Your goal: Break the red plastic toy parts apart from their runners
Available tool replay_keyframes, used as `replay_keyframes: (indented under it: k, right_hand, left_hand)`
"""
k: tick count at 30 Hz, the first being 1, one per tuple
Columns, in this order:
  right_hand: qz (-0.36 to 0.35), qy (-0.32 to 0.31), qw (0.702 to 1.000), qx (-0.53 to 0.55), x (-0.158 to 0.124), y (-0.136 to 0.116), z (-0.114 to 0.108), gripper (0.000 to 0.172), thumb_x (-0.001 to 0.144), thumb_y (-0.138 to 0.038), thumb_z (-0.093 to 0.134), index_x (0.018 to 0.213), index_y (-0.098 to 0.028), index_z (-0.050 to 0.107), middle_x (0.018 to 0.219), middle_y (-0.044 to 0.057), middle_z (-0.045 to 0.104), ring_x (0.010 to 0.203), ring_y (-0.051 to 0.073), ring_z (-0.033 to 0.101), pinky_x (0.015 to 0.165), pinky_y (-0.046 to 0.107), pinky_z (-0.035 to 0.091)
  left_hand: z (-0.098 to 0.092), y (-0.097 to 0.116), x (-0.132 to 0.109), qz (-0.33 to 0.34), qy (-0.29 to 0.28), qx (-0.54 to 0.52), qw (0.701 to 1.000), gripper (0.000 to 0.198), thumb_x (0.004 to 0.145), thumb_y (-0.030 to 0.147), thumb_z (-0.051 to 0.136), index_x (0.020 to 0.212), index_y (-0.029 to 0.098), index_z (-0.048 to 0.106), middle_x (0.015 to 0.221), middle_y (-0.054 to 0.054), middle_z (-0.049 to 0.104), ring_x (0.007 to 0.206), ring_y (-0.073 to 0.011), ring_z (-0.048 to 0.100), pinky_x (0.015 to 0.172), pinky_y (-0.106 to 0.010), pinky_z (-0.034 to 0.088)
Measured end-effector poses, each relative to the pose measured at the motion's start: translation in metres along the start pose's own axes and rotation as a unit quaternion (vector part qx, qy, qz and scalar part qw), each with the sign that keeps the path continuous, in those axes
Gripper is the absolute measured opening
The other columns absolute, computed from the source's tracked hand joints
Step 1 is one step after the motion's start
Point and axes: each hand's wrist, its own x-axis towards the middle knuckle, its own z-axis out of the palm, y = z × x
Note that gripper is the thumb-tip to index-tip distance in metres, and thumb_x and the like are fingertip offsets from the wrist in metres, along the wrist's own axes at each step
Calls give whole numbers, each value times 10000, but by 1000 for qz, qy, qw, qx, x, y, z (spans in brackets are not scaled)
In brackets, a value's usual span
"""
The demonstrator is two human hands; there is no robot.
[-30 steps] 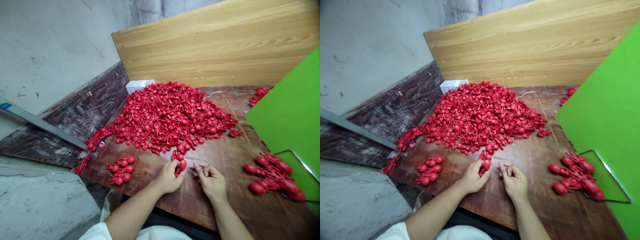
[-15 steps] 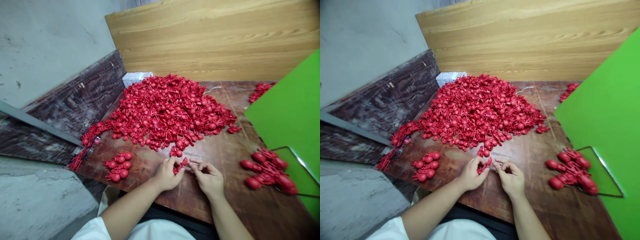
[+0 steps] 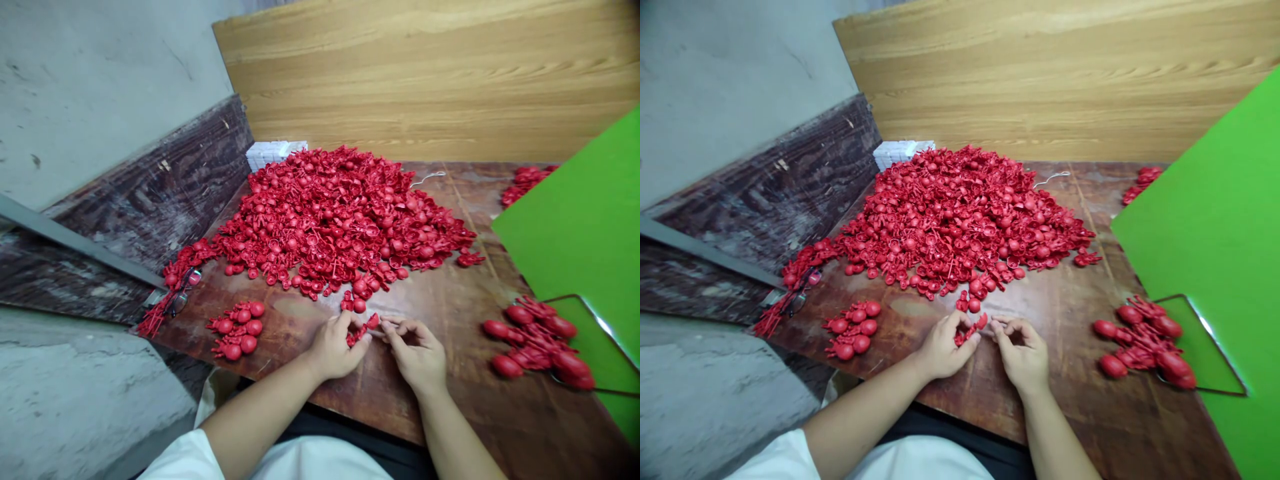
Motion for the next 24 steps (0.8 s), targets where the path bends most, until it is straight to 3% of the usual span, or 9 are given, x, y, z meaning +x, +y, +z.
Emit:
replay_keyframes:
  k: [3,9,14,24]
  right_hand:
    - [8,-5,1000,9,1,-1,0,310,768,-373,806,704,-209,551,936,95,753,703,191,713,588,288,594]
    - [1,21,1000,19,-1,1,1,304,771,-353,808,677,-195,565,916,104,755,760,206,724,621,285,607]
    - [17,-8,999,46,-1,1,-1,289,786,-336,800,752,-209,542,990,84,740,614,145,677,524,257,573]
    - [31,-31,998,39,-2,4,-1,275,808,-366,780,762,-208,560,963,88,746,619,163,677,513,265,551]
  left_hand:
    - [0,0,0,-4,-1,2,1000,215,872,344,613,1029,210,556,949,-44,699,853,-194,662,806,-318,517]
    - [1,-1,-1,0,1,-4,1000,229,867,360,618,1031,211,562,939,-43,696,854,-207,662,794,-330,519]
    - [0,0,-1,3,2,-9,1000,237,864,358,621,1040,213,559,946,-45,694,865,-209,665,798,-331,518]
    - [-1,-1,-1,14,-4,-16,1000,288,839,372,649,1061,212,557,1008,-52,696,924,-216,668,841,-334,518]
